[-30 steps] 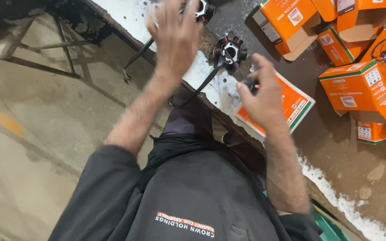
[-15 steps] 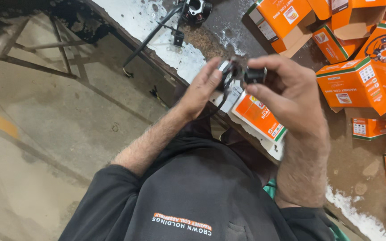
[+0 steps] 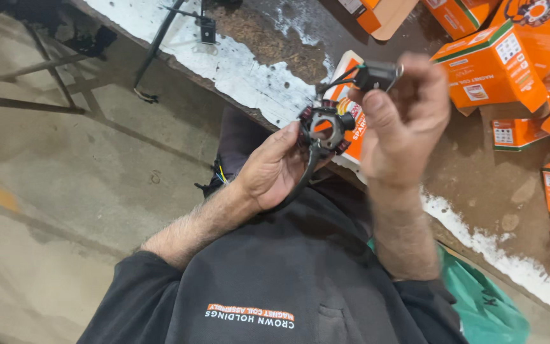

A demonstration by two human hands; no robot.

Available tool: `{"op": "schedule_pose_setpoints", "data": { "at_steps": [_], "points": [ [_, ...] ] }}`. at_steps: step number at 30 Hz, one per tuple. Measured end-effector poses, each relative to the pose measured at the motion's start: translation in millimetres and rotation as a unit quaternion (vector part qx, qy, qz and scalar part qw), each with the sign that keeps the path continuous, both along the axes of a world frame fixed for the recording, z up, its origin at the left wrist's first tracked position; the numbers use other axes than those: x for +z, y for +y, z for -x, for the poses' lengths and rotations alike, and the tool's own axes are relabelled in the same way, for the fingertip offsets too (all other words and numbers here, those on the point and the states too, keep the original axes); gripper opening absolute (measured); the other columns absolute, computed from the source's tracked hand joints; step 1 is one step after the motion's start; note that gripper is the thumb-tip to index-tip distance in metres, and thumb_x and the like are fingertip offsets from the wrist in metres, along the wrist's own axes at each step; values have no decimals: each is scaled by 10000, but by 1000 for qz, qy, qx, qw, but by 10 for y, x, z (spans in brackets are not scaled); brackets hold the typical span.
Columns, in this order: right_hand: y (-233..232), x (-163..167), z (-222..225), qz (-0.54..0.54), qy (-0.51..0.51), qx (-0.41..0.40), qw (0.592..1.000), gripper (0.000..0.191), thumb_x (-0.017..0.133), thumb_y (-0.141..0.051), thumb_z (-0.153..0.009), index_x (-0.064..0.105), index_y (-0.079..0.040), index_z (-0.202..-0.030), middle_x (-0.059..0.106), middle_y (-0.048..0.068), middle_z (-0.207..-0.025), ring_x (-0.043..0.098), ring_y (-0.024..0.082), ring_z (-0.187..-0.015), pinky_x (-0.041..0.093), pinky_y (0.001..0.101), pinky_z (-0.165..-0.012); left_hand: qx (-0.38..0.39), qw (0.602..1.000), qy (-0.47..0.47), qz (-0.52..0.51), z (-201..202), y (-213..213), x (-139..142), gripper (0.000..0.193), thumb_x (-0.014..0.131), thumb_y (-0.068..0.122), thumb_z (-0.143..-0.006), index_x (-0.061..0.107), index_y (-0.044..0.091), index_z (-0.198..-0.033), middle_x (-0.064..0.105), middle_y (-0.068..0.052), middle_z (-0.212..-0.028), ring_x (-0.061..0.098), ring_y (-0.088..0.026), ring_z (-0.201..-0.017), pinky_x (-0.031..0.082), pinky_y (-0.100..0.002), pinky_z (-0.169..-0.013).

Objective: The person picks up magneto coil assemblies with attached wires from a workbench, opens a plastic pouch, and places each coil assembly inside, pressing the pouch closed. They repeat this packing cycle for successive coil units, setting completed pouches aside on the bench.

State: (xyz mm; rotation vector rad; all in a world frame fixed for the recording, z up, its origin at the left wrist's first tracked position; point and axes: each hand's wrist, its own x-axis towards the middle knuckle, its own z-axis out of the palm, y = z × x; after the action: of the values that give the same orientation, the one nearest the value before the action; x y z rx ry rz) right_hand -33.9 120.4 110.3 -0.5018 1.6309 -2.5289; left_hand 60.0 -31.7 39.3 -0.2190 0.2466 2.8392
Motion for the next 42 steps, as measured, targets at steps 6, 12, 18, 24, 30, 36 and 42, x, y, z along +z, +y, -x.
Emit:
{"op": "schedule_pose_setpoints", "data": {
  "at_steps": [6,12,18,24,30,36,42],
  "points": [
    [37,-246,-320,-243,118,-128,954,310,761,53,-943,551,-23,-1158,707,168,-1215,659,184,-1013,549,321,-917,48,998,18,36,37,12,-70,444,507,345,-1117,517,37,-1437,662,-84,-1316,656,-192,-1194,550,-433,-1075],
    [137,-77,-335,-449,390,-123,795,321,827,78,-868,631,-37,-1095,723,124,-1209,679,299,-1045,560,381,-943,66,981,53,174,55,-11,-41,443,524,317,-1146,497,28,-1482,655,-23,-1231,575,-61,-991,470,-231,-819],
    [40,105,-319,-490,447,-91,743,275,797,104,-863,690,-18,-1085,713,129,-1214,642,318,-1112,540,412,-978,95,907,155,379,48,-75,138,541,489,323,-1167,380,29,-1608,586,-34,-1431,528,-87,-1267,433,-268,-1105],
    [70,-46,-320,-535,464,-122,696,342,759,32,-841,710,-101,-1152,583,153,-1331,563,382,-1211,481,461,-1031,118,872,181,439,126,-163,286,510,476,302,-1169,395,9,-1579,565,-77,-1495,519,-136,-1390,419,-319,-1221],
    [-51,-592,-515,-167,-36,119,978,600,627,-114,-1002,459,-106,-1578,498,86,-1297,491,172,-1108,477,319,-971,196,855,177,447,379,-235,369,434,456,347,-1193,456,18,-1476,590,-44,-1361,553,-119,-1259,452,-279,-1126],
    [133,-147,-825,-349,6,130,928,642,797,-103,-865,486,-55,-1425,614,36,-999,616,137,-832,537,273,-744,275,669,238,648,692,-534,468,444,473,451,-1178,507,31,-1318,625,-35,-1119,596,-129,-1005,513,-267,-941],
    [551,546,-278,-456,457,-79,760,211,749,58,-886,659,-43,-1049,681,128,-958,669,303,-831,553,395,-712,170,565,324,740,695,-559,452,411,512,424,-1149,592,22,-1181,627,-105,-1050,621,-195,-966,514,-342,-865]
  ]
}}
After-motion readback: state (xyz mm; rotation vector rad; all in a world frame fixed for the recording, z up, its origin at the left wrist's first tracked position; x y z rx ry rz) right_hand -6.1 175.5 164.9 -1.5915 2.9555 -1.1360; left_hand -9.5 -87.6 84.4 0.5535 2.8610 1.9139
